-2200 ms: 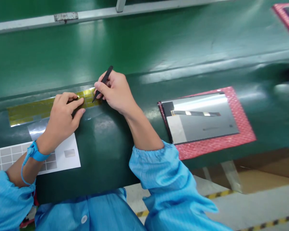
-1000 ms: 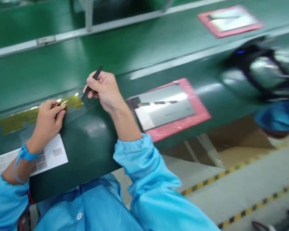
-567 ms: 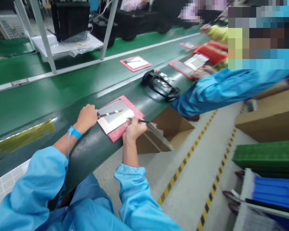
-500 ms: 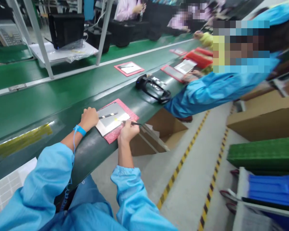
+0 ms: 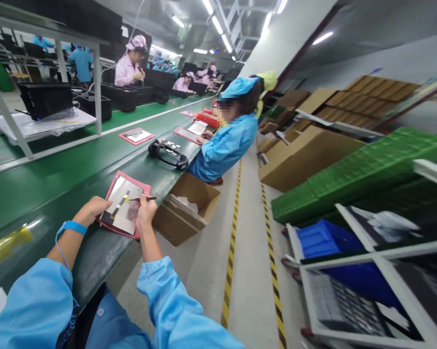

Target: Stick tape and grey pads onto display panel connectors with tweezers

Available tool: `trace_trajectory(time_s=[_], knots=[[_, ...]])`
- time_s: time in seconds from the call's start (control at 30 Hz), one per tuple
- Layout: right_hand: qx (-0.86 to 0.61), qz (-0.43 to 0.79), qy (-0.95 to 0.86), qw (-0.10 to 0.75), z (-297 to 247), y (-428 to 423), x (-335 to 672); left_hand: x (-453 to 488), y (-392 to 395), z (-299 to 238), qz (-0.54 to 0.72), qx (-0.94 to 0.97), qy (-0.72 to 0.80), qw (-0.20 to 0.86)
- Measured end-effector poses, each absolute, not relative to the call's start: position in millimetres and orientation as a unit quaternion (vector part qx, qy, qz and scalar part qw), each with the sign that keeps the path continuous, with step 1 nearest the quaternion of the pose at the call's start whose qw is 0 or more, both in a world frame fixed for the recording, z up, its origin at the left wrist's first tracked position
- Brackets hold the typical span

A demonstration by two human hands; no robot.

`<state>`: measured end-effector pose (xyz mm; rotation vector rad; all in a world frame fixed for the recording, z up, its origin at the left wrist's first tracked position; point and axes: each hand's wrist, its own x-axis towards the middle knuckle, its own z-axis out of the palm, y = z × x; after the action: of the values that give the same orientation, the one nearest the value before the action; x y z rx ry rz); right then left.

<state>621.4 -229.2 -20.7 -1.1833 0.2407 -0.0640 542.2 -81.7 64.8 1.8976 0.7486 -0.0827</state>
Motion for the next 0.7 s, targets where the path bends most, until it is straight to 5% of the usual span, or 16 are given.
trace_trajectory(time_s=[0.3, 0.7], knots=[[-0.522, 0.052, 0.064, 0.849, -17, -219, 565, 374, -103, 37, 0.061, 0.664, 0.417, 0.618], [-0.538, 0.220, -0.152, 0.799, 7, -219, 513, 298, -137, 46, 0.177, 0.676, 0.505, 0.507]])
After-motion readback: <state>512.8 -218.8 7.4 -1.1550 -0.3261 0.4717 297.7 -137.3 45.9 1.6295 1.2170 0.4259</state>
